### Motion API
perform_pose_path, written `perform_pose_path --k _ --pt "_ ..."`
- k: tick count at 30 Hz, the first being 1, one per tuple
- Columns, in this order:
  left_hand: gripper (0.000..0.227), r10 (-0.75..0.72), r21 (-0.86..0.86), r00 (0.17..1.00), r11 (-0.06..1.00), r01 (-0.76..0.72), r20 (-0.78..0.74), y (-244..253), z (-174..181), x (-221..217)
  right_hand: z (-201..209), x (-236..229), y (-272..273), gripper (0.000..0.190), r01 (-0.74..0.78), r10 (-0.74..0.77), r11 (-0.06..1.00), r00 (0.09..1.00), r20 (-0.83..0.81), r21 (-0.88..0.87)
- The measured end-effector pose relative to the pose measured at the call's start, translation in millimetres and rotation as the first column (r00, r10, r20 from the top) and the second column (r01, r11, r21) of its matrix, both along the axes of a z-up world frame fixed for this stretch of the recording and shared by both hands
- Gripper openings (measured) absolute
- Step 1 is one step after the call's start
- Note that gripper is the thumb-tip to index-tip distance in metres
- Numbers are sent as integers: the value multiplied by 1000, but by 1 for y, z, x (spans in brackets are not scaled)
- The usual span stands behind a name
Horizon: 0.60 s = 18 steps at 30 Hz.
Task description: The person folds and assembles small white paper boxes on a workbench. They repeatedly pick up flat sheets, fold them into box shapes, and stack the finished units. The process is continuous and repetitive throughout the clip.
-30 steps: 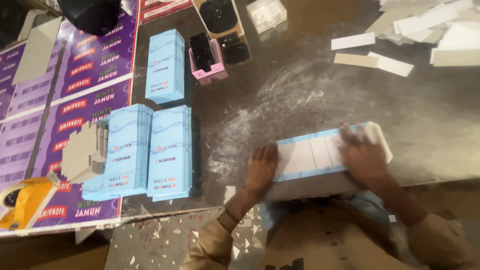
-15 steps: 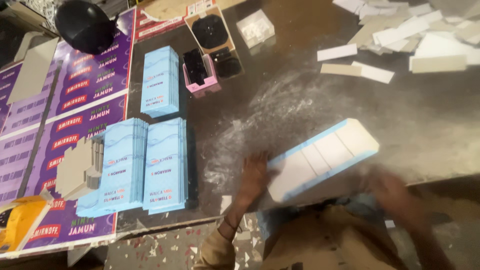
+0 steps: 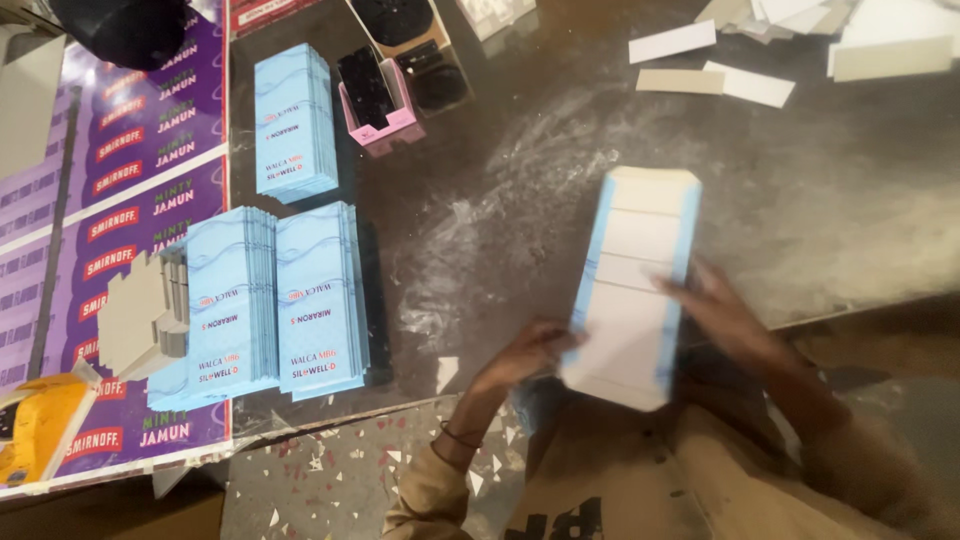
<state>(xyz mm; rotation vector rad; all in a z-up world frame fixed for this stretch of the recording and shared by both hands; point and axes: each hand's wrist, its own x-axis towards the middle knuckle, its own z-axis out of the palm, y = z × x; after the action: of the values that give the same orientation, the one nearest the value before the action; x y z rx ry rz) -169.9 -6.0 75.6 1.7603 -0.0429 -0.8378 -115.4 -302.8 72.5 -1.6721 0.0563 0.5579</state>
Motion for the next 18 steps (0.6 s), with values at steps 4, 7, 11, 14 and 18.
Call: perform_pose_path --k 4,7,11,14,18 --pt "53 120 -61 987 990 -126 -103 -17 -3 11 37 31 10 63 -45 43 999 994 100 14" --pt "50 307 -214 952 931 -295 23 -14 -14 58 42 43 17 66 -174 174 985 972 160 -20" --pt "34 453 -613 862 755 -233 230 -1 -30 137 36 52 20 67 -278 280 960 937 208 -40" --pt "45 368 -197 811 930 -311 455 0 -36 175 31 68 13 64 -293 303 952 943 137 -86" --pt "27 497 -519 855 776 -360 149 -4 -28 186 24 85 3 61 -313 327 942 936 127 -123"
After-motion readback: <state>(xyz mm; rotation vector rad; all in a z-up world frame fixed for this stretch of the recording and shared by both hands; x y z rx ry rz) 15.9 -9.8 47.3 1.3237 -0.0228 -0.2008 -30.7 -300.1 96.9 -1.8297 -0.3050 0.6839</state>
